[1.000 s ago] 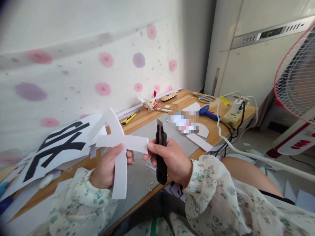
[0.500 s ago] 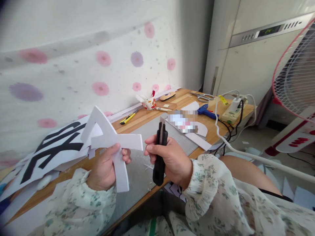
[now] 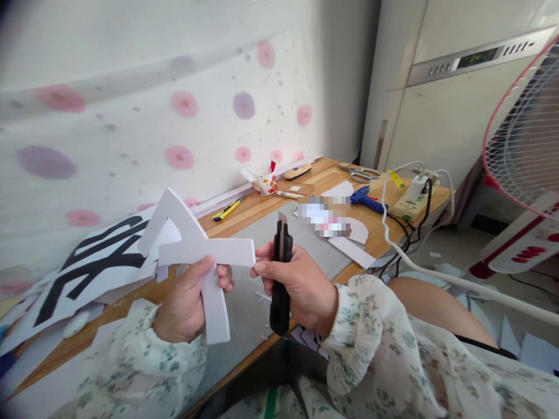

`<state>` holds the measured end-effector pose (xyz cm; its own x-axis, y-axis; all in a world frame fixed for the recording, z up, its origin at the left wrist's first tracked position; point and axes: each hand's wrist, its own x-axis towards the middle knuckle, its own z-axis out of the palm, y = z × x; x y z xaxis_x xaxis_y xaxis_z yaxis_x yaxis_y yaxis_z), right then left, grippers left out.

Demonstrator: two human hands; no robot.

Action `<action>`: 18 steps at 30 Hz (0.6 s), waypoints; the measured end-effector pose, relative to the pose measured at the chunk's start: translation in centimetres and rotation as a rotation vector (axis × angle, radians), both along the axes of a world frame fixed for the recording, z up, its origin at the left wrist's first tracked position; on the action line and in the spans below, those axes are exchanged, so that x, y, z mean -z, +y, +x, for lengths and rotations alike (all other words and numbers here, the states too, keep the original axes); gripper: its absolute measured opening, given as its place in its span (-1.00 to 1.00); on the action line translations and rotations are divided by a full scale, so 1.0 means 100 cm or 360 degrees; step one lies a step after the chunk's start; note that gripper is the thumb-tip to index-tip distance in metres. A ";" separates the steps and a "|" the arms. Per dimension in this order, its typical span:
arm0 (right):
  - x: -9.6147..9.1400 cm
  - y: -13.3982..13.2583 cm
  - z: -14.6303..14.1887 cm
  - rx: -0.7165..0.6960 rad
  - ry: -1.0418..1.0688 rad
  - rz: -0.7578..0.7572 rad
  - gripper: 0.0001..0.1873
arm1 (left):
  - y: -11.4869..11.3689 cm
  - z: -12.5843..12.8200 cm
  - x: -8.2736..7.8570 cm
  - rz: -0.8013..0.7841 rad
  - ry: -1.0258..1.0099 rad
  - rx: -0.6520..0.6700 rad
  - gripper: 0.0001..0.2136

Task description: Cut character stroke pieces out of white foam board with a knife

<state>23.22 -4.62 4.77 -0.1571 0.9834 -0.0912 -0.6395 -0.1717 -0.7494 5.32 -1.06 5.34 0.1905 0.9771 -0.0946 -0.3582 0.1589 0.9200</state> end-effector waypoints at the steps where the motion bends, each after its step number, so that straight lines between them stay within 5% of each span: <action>1: 0.001 0.000 0.000 0.0001 0.0001 -0.0013 -0.63 | 0.000 0.000 0.000 0.0022 0.0015 0.0000 -0.79; 11: 0.005 0.003 0.001 0.0129 -0.0186 0.0069 -0.70 | -0.002 0.000 -0.003 0.0092 0.0114 -0.0033 -0.79; 13: 0.004 0.005 0.011 0.0242 -0.0544 0.0299 -0.78 | -0.001 -0.003 -0.006 0.0072 0.0164 0.0014 -0.80; 18: 0.003 0.014 0.049 0.0308 -0.2035 0.1452 -0.95 | 0.005 -0.016 -0.014 -0.0099 0.0309 0.0381 -0.77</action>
<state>28.15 -3.27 4.46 -0.3139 0.7745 0.5492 0.5111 0.6253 -0.5897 3.71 -0.57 6.78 0.3871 0.8978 -0.2099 -0.1226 0.2757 0.9534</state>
